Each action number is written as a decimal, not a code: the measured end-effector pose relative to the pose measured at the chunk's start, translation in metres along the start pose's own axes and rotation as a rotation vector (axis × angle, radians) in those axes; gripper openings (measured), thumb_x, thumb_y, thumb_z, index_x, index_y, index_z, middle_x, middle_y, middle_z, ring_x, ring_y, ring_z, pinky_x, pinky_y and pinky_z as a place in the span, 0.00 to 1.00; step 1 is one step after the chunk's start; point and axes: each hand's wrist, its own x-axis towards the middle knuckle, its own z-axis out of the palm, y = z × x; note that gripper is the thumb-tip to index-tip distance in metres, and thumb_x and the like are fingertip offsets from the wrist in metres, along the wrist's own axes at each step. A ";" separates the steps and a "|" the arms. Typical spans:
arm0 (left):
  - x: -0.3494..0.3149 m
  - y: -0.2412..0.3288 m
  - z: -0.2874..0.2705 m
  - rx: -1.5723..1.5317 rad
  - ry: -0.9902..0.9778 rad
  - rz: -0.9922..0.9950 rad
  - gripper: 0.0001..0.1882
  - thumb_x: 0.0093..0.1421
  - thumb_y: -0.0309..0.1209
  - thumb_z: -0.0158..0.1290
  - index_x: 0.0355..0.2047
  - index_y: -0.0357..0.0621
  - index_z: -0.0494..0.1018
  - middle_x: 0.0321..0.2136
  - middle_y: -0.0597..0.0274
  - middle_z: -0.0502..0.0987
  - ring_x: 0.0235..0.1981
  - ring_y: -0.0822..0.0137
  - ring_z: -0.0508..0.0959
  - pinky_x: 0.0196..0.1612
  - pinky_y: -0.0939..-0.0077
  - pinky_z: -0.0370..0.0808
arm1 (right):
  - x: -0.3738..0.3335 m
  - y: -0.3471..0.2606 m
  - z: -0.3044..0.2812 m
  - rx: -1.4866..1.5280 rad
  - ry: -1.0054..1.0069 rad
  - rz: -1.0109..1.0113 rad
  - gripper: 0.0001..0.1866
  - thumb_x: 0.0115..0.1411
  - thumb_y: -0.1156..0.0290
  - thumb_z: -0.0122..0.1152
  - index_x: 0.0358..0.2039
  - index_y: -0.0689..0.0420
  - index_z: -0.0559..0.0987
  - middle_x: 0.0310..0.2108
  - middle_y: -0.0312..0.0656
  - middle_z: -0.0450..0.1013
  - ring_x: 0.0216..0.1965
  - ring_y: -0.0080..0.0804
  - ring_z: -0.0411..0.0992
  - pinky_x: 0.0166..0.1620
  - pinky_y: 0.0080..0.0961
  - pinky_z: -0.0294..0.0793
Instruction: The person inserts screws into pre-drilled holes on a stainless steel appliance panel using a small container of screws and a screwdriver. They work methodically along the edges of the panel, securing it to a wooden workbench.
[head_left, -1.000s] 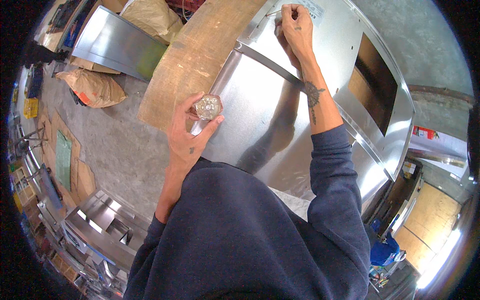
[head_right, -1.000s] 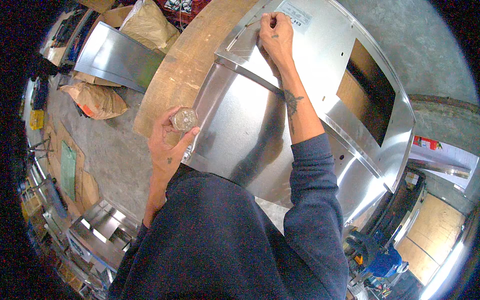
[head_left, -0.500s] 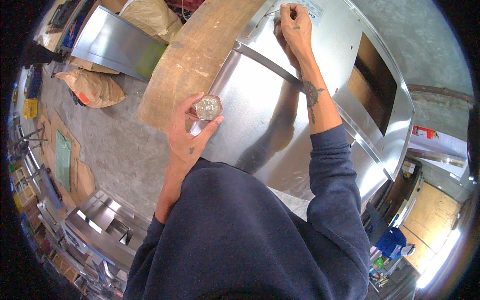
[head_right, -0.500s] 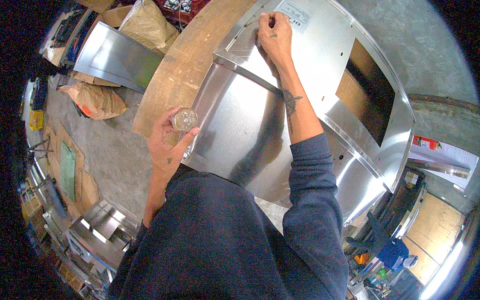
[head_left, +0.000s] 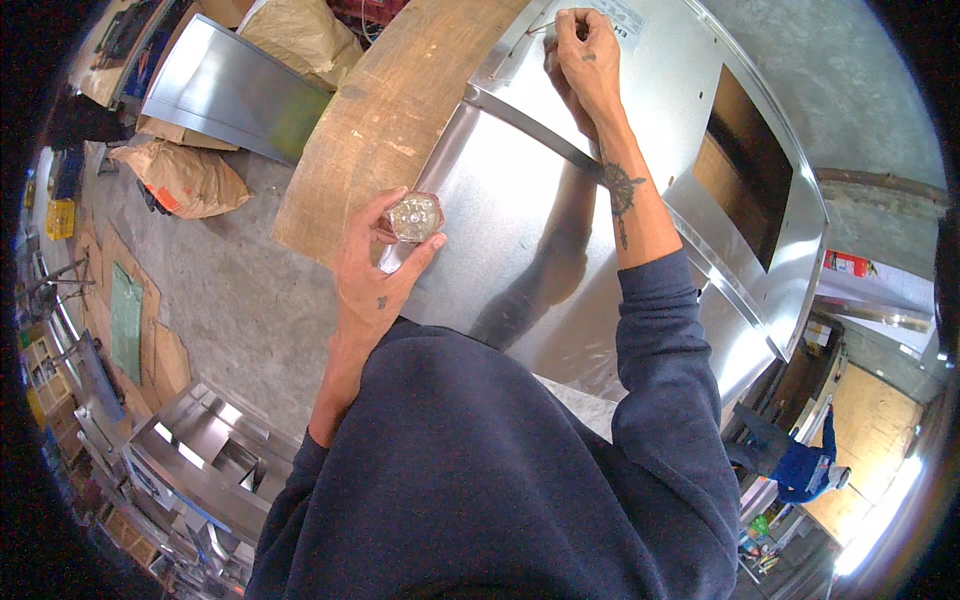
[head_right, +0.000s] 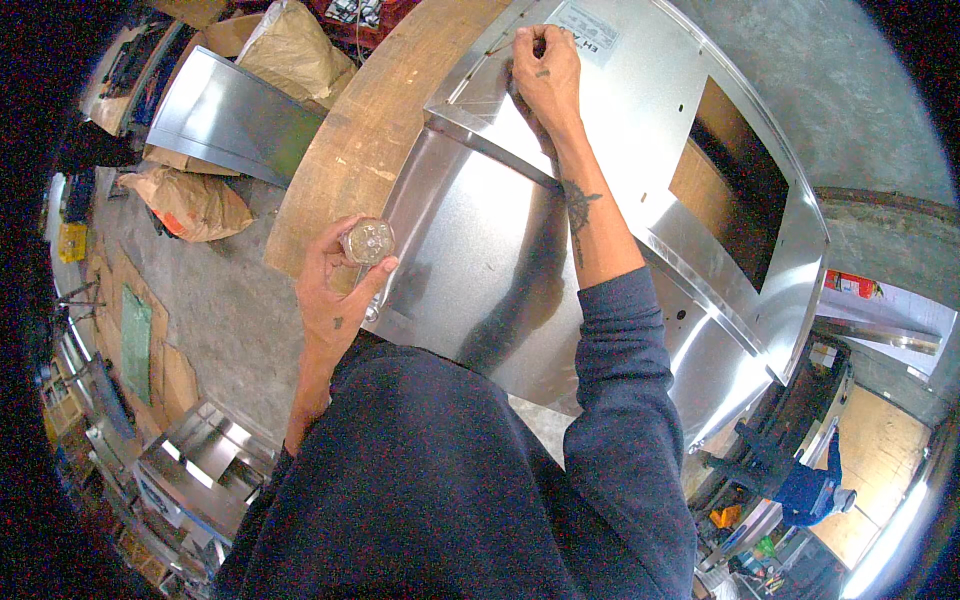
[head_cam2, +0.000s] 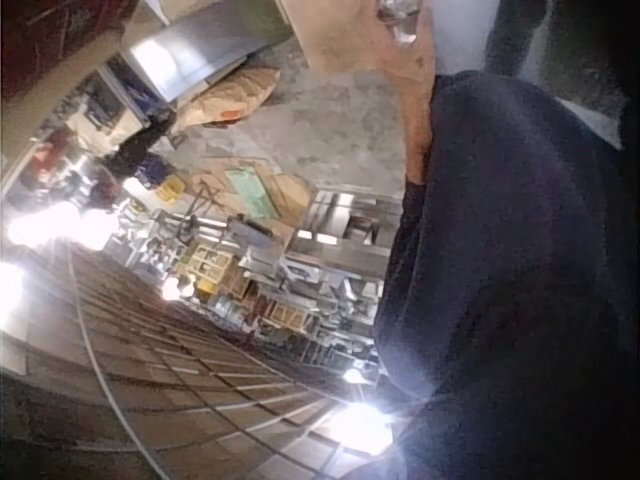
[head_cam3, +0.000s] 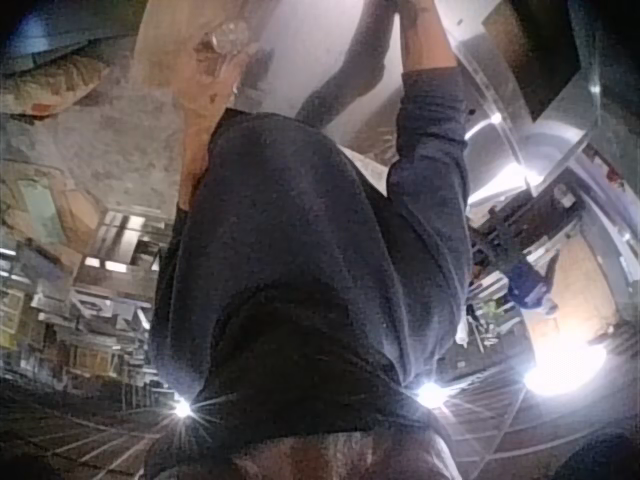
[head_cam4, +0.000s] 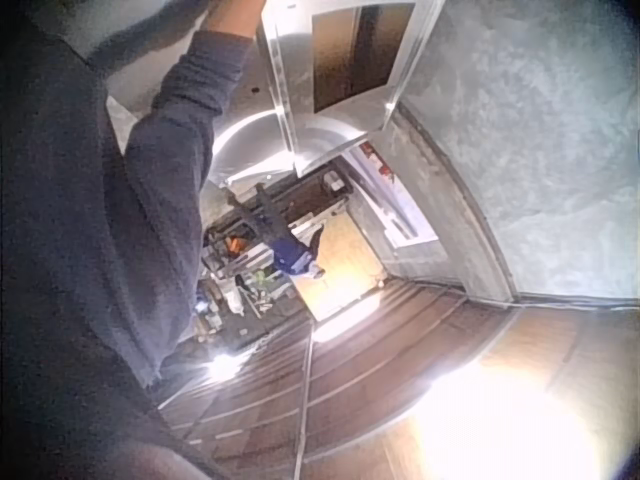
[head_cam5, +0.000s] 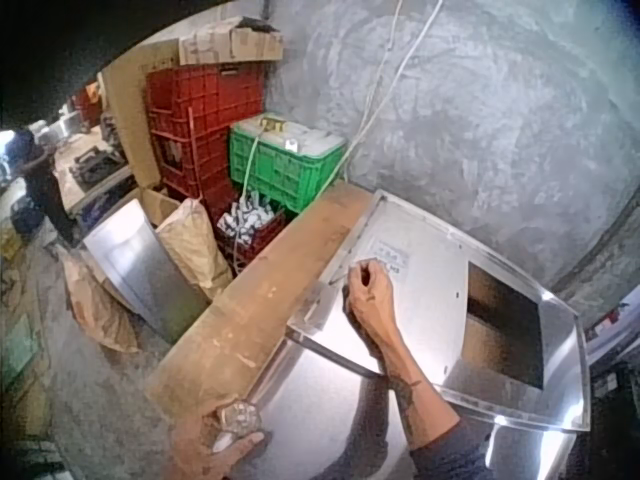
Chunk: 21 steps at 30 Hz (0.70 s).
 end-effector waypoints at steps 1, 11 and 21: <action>0.000 0.001 0.000 0.004 -0.001 0.004 0.35 0.57 0.27 0.77 0.64 0.43 0.75 0.59 0.51 0.80 0.53 0.61 0.84 0.50 0.69 0.83 | 0.000 0.000 -0.001 0.002 -0.003 0.004 0.21 0.72 0.57 0.63 0.42 0.68 0.83 0.41 0.55 0.77 0.43 0.47 0.78 0.51 0.40 0.77; 0.001 0.009 -0.002 0.052 -0.009 0.003 0.35 0.57 0.26 0.76 0.64 0.43 0.75 0.60 0.50 0.80 0.54 0.61 0.84 0.50 0.69 0.83 | -0.005 -0.016 -0.009 0.037 -0.018 0.031 0.22 0.72 0.57 0.63 0.43 0.69 0.84 0.41 0.54 0.77 0.42 0.46 0.77 0.50 0.40 0.77; -0.001 0.004 -0.002 0.025 0.003 0.006 0.35 0.57 0.27 0.77 0.64 0.42 0.75 0.59 0.50 0.80 0.55 0.60 0.84 0.50 0.69 0.82 | -0.005 -0.008 -0.004 0.059 -0.009 0.044 0.21 0.73 0.57 0.63 0.42 0.68 0.84 0.39 0.54 0.78 0.42 0.47 0.77 0.50 0.41 0.77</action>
